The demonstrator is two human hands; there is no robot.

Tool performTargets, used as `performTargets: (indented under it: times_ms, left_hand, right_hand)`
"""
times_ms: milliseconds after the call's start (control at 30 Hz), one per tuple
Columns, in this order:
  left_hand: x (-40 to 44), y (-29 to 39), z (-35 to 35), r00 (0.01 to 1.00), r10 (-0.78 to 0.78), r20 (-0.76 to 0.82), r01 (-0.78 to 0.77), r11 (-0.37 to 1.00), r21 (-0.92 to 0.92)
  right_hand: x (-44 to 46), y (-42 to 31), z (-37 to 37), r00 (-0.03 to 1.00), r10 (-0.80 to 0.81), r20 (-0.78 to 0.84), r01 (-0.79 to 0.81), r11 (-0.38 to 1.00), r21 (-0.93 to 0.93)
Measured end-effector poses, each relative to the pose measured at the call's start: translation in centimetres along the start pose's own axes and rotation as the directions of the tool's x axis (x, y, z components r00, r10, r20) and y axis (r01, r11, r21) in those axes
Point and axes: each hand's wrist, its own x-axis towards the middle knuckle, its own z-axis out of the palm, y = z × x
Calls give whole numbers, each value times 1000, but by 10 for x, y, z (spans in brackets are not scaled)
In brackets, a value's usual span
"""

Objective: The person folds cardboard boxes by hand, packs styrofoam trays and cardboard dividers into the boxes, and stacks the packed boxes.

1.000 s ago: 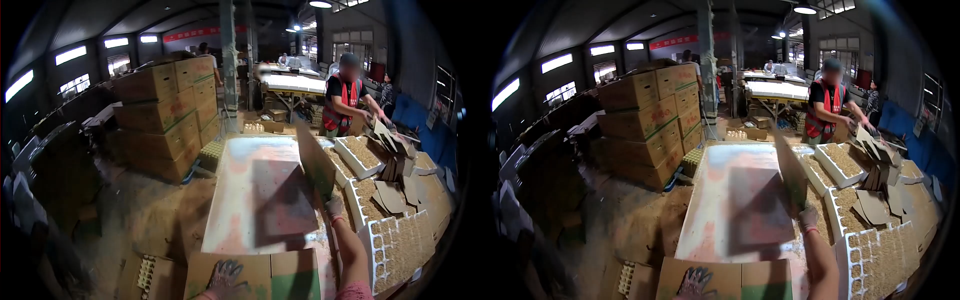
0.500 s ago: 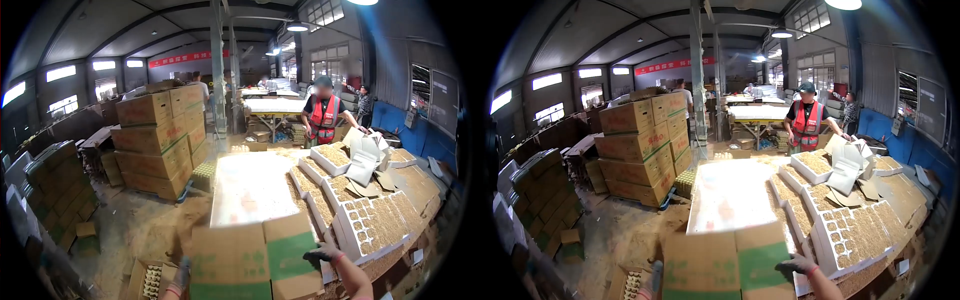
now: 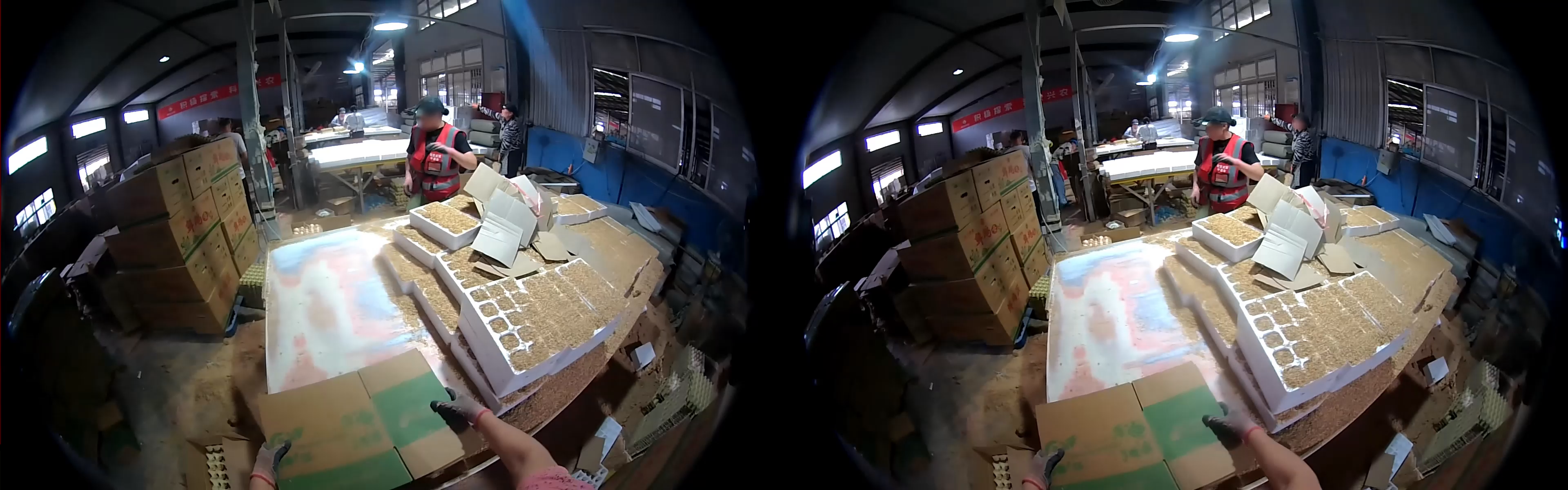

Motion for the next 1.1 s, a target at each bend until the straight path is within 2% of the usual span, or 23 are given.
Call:
performTargets:
  times_ms: [100,167,233,267,300,333,367,433,467,533,567,633,667,700,733,767,800,833,867,900,967,1000,1100]
  left_hand:
    - [-9,2,-7,995,3,101,-3,1000,2]
    - [-3,1,-12,984,5,177,-6,1000,5]
    - [18,-14,-12,990,-79,119,127,869,-478]
    - [17,-16,-7,996,41,-82,-51,991,-120]
    - [14,-9,-10,995,51,-91,-62,991,-122]
    - [11,1,-15,951,250,-184,-257,966,-16]
    - [5,10,-17,863,439,-250,-426,898,107]
    - [-37,81,8,625,737,-257,-603,666,439]
    - [-74,122,40,608,592,-529,-276,782,558]
    - [-112,159,70,466,451,-761,76,837,542]
    - [-117,168,67,61,934,-353,-116,358,927]
    - [-142,196,84,-401,884,241,-4,-265,964]
    - [-168,215,109,121,923,365,9,-369,929]
    - [-180,227,124,607,697,382,-36,-455,890]
    - [-167,234,123,475,639,605,-140,-624,769]
    - [-170,243,129,473,651,593,-127,-616,777]
    - [-176,256,137,668,584,462,-217,-441,871]
    - [-180,262,141,830,443,338,-254,-240,937]
    - [-179,257,134,785,489,381,-183,-404,896]
    - [-171,262,120,796,473,376,-180,-408,895]
    - [-150,286,95,750,305,587,-460,-396,795]
    - [-159,298,123,923,231,308,-238,-287,928]
    - [-191,318,174,965,149,215,-153,-346,926]
  right_hand:
    - [19,4,-29,990,-15,142,55,958,-283]
    - [30,-14,-23,983,-120,-136,91,975,-203]
    - [46,-16,-7,988,-113,-107,101,988,-113]
    - [51,-24,-2,979,-142,-144,111,972,-208]
    - [59,-40,0,965,-186,-185,124,945,-303]
    - [61,-64,-1,895,-388,-220,356,919,-173]
    - [51,-94,-3,782,-556,-283,567,822,-49]
    - [-15,-202,-6,708,-617,-343,670,741,51]
    - [-13,-219,-8,706,-617,-347,672,739,52]
    - [-8,-237,-14,741,-587,-327,639,765,74]
    - [-1,-231,-14,733,-596,-329,648,758,70]
    - [10,-210,-12,773,-597,-213,634,727,264]
    - [12,-203,-13,787,-595,-162,612,719,330]
    - [6,-219,-15,777,-611,-152,624,713,321]
    - [-10,-244,-14,494,-783,-378,795,583,-167]
    - [-28,-267,-12,114,-905,-410,678,372,-634]
    - [-48,-292,-6,55,-977,-208,593,199,-780]
    - [-64,-310,3,26,-1000,2,489,11,-872]
    - [-69,-312,16,217,-952,216,565,-58,-823]
    - [-71,-306,36,236,-955,182,509,-39,-860]
    - [-98,-296,35,134,-971,197,590,-81,-803]
    - [-109,-284,35,84,-980,179,652,-82,-754]
    - [-127,-291,1,111,-953,282,830,-68,-554]
